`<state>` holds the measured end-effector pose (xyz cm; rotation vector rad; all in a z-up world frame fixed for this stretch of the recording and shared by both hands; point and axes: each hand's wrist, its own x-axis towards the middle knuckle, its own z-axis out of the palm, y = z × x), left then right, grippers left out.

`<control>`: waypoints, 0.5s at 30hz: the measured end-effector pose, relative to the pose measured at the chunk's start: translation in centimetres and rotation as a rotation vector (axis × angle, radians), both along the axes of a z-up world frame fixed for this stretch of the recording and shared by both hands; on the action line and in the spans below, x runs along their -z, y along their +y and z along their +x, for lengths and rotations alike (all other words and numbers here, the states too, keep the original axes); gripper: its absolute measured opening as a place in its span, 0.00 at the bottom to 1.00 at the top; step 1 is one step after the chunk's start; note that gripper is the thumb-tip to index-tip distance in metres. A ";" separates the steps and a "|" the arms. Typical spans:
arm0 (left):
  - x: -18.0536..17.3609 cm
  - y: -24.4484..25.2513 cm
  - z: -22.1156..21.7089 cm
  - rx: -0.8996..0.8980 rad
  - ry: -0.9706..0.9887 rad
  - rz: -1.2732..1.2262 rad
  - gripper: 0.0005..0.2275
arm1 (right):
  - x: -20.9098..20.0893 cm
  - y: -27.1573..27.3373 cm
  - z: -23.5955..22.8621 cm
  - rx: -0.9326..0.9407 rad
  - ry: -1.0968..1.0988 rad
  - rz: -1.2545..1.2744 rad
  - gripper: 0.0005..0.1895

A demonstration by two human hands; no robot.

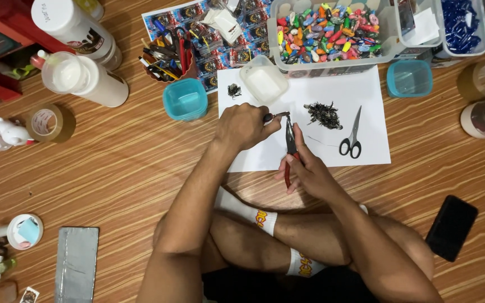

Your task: The person assembles small fishing tackle components using pliers.

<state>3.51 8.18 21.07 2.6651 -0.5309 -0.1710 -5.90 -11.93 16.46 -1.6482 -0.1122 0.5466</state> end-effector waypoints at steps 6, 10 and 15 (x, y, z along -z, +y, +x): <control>0.5 0.1 0.1 -0.002 0.004 -0.009 0.22 | 2.2 -0.5 0.1 0.000 -0.050 0.012 0.36; 0.4 -0.1 0.1 0.000 -0.007 -0.012 0.22 | 3.4 -0.8 0.6 -0.009 -0.076 0.060 0.36; 0.5 -0.2 0.0 0.000 -0.029 -0.028 0.22 | 3.9 -1.0 0.5 0.014 -0.087 0.107 0.36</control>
